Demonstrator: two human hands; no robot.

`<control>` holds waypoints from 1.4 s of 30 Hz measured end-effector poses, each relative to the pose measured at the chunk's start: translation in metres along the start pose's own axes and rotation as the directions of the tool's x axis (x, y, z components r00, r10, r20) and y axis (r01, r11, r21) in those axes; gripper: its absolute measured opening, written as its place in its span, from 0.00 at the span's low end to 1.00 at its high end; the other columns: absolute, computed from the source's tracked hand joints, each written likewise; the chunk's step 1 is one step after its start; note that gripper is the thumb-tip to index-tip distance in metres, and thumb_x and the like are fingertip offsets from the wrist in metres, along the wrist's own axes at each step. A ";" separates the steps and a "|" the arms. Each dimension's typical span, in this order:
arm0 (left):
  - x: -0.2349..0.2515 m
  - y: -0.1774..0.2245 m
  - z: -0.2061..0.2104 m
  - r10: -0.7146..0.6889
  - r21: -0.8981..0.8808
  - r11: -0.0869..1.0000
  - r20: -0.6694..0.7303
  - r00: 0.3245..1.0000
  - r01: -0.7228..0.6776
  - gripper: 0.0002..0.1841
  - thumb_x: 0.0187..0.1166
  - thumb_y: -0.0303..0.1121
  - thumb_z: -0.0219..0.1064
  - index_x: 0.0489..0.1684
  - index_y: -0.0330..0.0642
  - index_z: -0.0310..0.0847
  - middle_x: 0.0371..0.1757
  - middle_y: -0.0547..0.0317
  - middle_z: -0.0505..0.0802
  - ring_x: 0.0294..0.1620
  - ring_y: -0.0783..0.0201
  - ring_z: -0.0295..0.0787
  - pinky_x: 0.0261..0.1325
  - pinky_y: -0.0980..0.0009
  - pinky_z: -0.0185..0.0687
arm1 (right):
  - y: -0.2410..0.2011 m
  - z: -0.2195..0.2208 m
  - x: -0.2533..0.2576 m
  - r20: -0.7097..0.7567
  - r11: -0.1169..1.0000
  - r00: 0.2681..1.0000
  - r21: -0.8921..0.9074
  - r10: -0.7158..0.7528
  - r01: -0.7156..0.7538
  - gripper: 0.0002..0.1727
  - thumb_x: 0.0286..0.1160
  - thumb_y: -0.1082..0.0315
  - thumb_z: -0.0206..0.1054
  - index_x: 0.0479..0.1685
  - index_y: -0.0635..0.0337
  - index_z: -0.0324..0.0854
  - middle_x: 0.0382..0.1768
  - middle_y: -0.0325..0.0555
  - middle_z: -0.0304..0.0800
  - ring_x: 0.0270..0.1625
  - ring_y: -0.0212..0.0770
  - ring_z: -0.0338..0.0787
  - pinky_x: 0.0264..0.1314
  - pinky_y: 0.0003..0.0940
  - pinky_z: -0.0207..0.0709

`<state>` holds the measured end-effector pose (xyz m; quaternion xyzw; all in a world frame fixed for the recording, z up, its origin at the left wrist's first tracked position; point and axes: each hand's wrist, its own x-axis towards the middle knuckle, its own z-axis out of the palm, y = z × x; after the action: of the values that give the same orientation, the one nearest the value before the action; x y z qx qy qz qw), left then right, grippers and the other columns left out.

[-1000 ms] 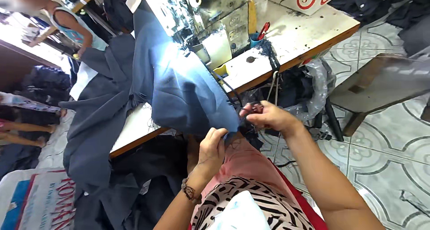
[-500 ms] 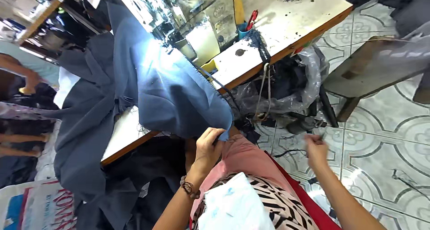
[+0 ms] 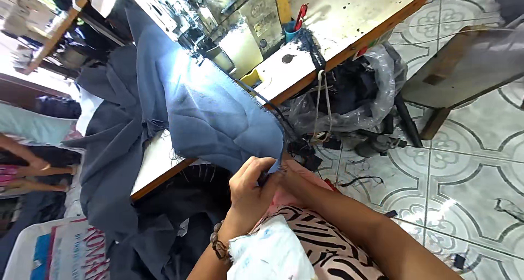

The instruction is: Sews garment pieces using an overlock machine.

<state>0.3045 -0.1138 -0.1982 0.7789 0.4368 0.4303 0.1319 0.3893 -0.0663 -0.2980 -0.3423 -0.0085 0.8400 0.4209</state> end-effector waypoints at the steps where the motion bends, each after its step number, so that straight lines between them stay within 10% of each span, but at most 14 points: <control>1: 0.001 0.001 -0.003 -0.011 -0.010 1.000 -0.001 1.000 0.011 0.09 0.77 0.34 0.71 0.39 0.35 0.87 0.33 0.60 0.91 0.37 0.81 0.87 0.46 0.85 0.85 | 0.002 0.001 -0.002 -0.001 0.999 1.000 0.035 -0.005 0.005 0.15 0.90 0.72 0.52 0.27 0.54 0.69 0.13 0.32 0.69 0.15 0.27 0.71 0.23 0.19 0.72; 8: 0.010 0.024 -0.014 -0.076 -0.192 0.978 0.043 0.996 0.083 0.07 0.72 0.30 0.76 0.43 0.43 0.86 0.36 0.71 0.94 0.36 0.82 0.89 0.42 0.83 0.88 | 0.007 -0.005 -0.042 0.149 0.998 0.987 0.042 -0.060 0.055 0.16 0.89 0.72 0.49 0.28 0.50 0.71 0.12 0.27 0.70 0.15 0.22 0.71 0.23 0.17 0.71; 11: 0.002 0.029 -0.014 -0.053 -0.098 0.993 0.123 0.991 0.065 0.07 0.68 0.25 0.75 0.42 0.36 0.90 0.38 0.59 0.96 0.34 0.78 0.89 0.38 0.82 0.87 | 0.017 -0.011 -0.096 0.327 0.976 0.945 -0.212 0.013 0.060 0.17 0.83 0.73 0.53 0.25 0.42 0.75 0.14 0.20 0.75 0.16 0.17 0.73 0.21 0.14 0.68; 17: -0.026 0.011 -0.017 0.028 0.126 0.991 0.091 0.995 -0.040 0.04 0.74 0.29 0.73 0.38 0.41 0.92 0.37 0.59 0.95 0.42 0.74 0.89 0.50 0.82 0.82 | 0.020 -0.030 -0.107 0.427 0.980 0.901 -0.132 -0.079 0.148 0.07 0.77 0.72 0.66 0.35 0.46 0.83 0.15 0.25 0.78 0.16 0.19 0.72 0.21 0.16 0.69; 23: -0.036 0.004 -0.017 0.051 0.156 0.986 0.096 0.994 -0.066 0.04 0.76 0.28 0.71 0.39 0.42 0.92 0.39 0.59 0.95 0.46 0.71 0.90 0.56 0.80 0.82 | 0.005 -0.020 -0.101 0.166 0.928 0.947 -0.212 -0.275 0.306 0.07 0.76 0.76 0.61 0.37 0.51 0.76 0.17 0.29 0.82 0.14 0.21 0.73 0.18 0.16 0.69; 28: -0.035 0.003 -0.014 0.093 0.100 0.990 0.095 0.991 -0.103 0.04 0.76 0.27 0.71 0.40 0.39 0.92 0.39 0.56 0.95 0.45 0.72 0.91 0.55 0.81 0.84 | 0.015 -0.027 -0.105 0.260 0.875 0.900 -0.250 -0.351 0.414 0.12 0.70 0.77 0.73 0.49 0.57 0.80 0.34 0.34 0.93 0.27 0.26 0.87 0.29 0.21 0.83; 34: -0.038 -0.001 -0.012 0.113 0.181 0.974 0.124 0.986 -0.135 0.05 0.76 0.28 0.71 0.41 0.41 0.94 0.38 0.55 0.95 0.43 0.69 0.90 0.53 0.79 0.83 | 0.019 -0.026 -0.110 0.285 0.795 0.845 -0.300 -0.452 0.526 0.08 0.82 0.74 0.57 0.41 0.51 0.79 0.24 0.23 0.86 0.20 0.17 0.78 0.24 0.15 0.74; 42: -0.045 -0.002 -0.010 0.071 0.224 0.969 0.162 0.984 -0.107 0.08 0.80 0.29 0.68 0.45 0.45 0.95 0.38 0.56 0.93 0.43 0.67 0.87 0.51 0.76 0.80 | 0.015 -0.028 -0.108 0.204 0.761 0.848 -0.375 -0.489 0.529 0.07 0.77 0.77 0.59 0.44 0.56 0.79 0.26 0.27 0.88 0.21 0.21 0.81 0.25 0.18 0.79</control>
<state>0.2845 -0.1495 -0.2183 0.8384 0.4373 0.3210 0.0535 0.4394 -0.1610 -0.2630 -0.3690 -0.3003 0.6872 0.5490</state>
